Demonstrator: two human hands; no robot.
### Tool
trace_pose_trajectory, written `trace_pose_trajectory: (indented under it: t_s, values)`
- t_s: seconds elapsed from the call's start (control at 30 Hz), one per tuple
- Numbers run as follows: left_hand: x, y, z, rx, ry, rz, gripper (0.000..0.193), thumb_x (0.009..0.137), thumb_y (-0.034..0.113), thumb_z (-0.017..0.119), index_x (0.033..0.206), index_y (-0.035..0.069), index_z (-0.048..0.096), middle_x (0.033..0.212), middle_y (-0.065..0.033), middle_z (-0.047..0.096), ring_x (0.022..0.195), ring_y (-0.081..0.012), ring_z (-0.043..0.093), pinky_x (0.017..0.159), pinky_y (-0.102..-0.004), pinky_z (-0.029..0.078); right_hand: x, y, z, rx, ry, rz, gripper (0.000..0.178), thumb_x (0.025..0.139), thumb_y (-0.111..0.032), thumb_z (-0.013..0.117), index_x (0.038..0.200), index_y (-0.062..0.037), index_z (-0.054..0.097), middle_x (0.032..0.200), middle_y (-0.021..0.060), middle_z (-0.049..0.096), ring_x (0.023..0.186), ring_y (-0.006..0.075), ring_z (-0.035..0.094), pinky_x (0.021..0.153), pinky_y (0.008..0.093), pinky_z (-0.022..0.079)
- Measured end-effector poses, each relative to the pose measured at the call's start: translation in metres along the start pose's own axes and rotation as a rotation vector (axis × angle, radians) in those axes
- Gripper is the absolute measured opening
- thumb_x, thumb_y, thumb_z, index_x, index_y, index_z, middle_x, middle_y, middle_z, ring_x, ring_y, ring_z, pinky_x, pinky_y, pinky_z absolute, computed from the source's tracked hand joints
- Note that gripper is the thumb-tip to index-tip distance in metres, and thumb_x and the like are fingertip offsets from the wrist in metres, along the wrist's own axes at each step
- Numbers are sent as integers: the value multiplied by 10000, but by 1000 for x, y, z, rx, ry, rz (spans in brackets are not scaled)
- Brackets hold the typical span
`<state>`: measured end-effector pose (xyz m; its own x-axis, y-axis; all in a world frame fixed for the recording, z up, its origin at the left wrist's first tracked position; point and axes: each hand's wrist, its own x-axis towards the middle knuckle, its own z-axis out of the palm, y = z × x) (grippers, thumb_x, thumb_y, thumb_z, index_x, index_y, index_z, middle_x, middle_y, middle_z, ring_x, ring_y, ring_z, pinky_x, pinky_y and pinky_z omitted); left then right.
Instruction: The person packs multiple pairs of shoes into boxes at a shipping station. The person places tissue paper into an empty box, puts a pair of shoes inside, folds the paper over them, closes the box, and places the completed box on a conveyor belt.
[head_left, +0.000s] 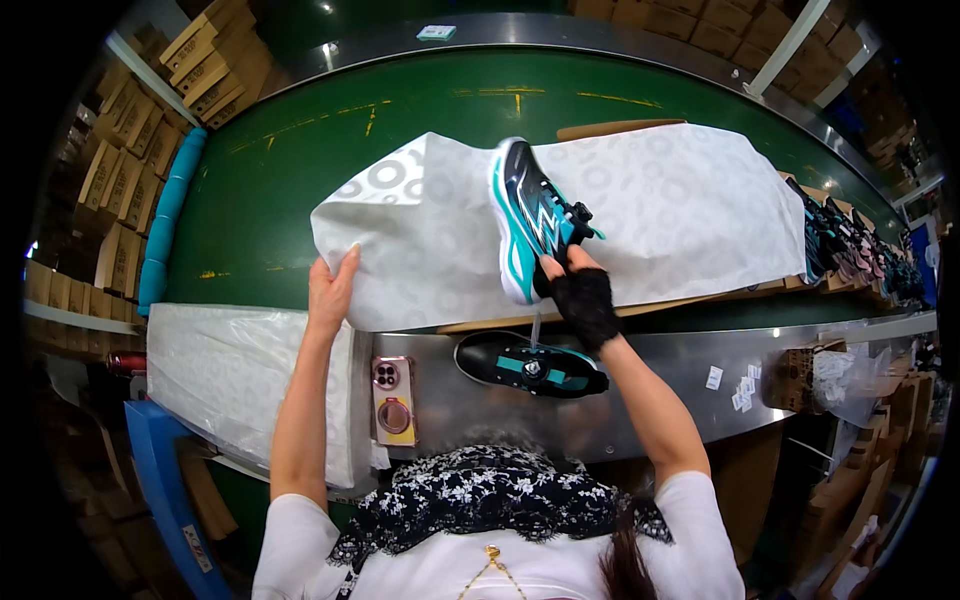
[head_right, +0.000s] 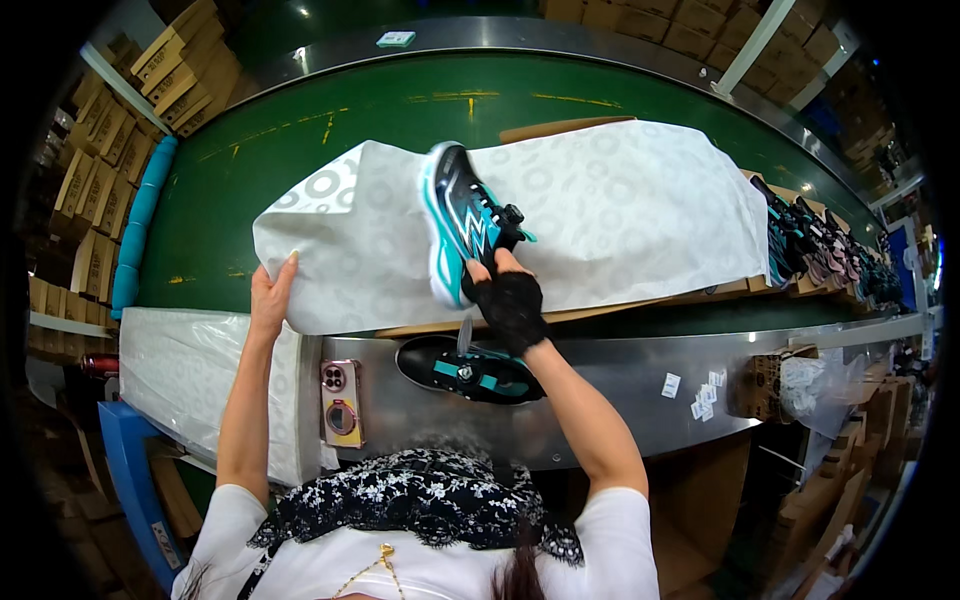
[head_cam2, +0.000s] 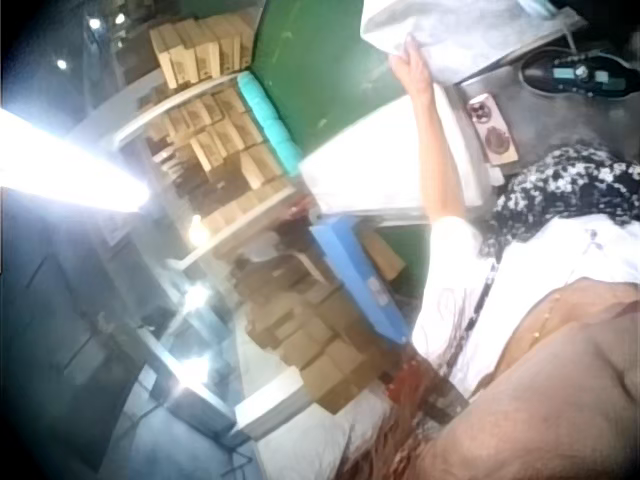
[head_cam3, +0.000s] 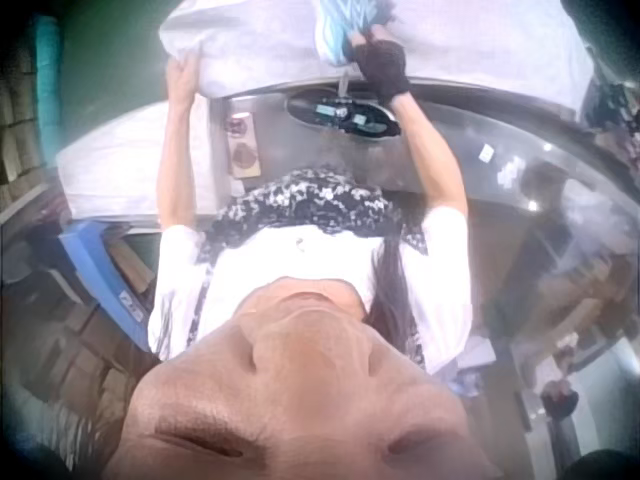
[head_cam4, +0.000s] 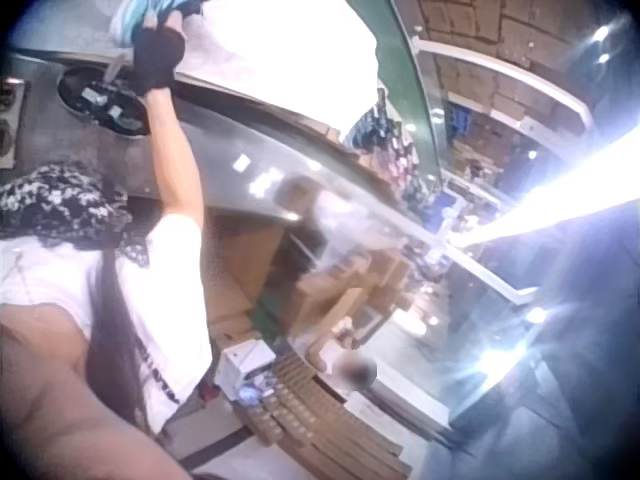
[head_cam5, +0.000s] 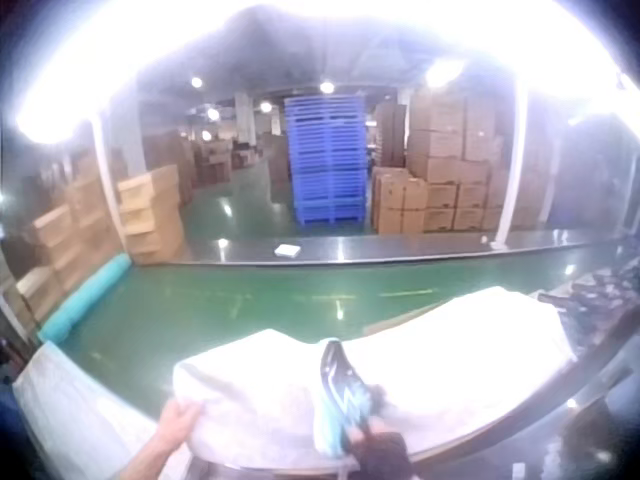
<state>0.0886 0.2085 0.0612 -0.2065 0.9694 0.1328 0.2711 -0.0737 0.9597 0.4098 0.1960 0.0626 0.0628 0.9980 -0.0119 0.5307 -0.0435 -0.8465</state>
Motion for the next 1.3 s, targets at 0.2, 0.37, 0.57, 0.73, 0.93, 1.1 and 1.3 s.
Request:
trace_pose_trajectory:
  t_s: [0.2,0.37,0.57,0.73,0.93,1.1,1.3]
  values:
    - [-9,46,86,-266,-392,63,270,827,156,558,1070,40,534,1036,-52,573,901,-101,539,738,-247,447,31,43,121,-14,-376,-177,168,733,-184,578,794,-33,535,724,178,553,749,324,555,628,373,423]
    - [4,-1,116,-297,-561,-29,391,887,269,468,1202,37,448,1250,-118,443,1142,-266,430,923,-360,356,-18,-6,54,-364,-258,-507,184,714,-129,566,886,-65,562,944,111,566,907,293,513,794,409,383]
    - [3,-61,122,992,-468,548,485,780,334,563,1187,88,471,1307,-169,348,1227,-351,289,972,-543,199,-77,34,-36,-122,279,-302,54,734,-33,589,784,-33,568,725,111,573,696,281,564,643,325,456]
    - [0,-48,152,1064,-447,438,511,761,359,583,1182,90,472,1297,-194,342,1227,-374,273,946,-595,183,-134,150,-38,358,-74,404,233,849,-183,531,1030,-37,532,855,30,598,715,119,545,638,247,450]
    - [-52,5,102,391,-860,-4,620,617,287,749,1127,56,483,1139,-179,472,1053,-314,476,844,-349,413,-115,122,-20,412,-278,516,362,838,-243,547,1114,-16,485,868,65,586,679,112,536,552,215,434]
    - [-103,-4,71,406,-660,312,791,480,217,801,1157,34,436,1201,-172,439,1157,-309,390,973,-386,290,-86,70,-8,660,-613,651,383,836,-389,505,907,-22,590,636,24,549,505,83,484,445,197,370]
    - [-91,45,30,-366,-259,-248,748,578,59,789,1212,-2,396,1080,-50,531,994,-132,503,911,-278,376,-44,7,27,770,-543,264,375,862,-270,482,1139,-17,476,1034,115,577,922,204,555,766,315,447]
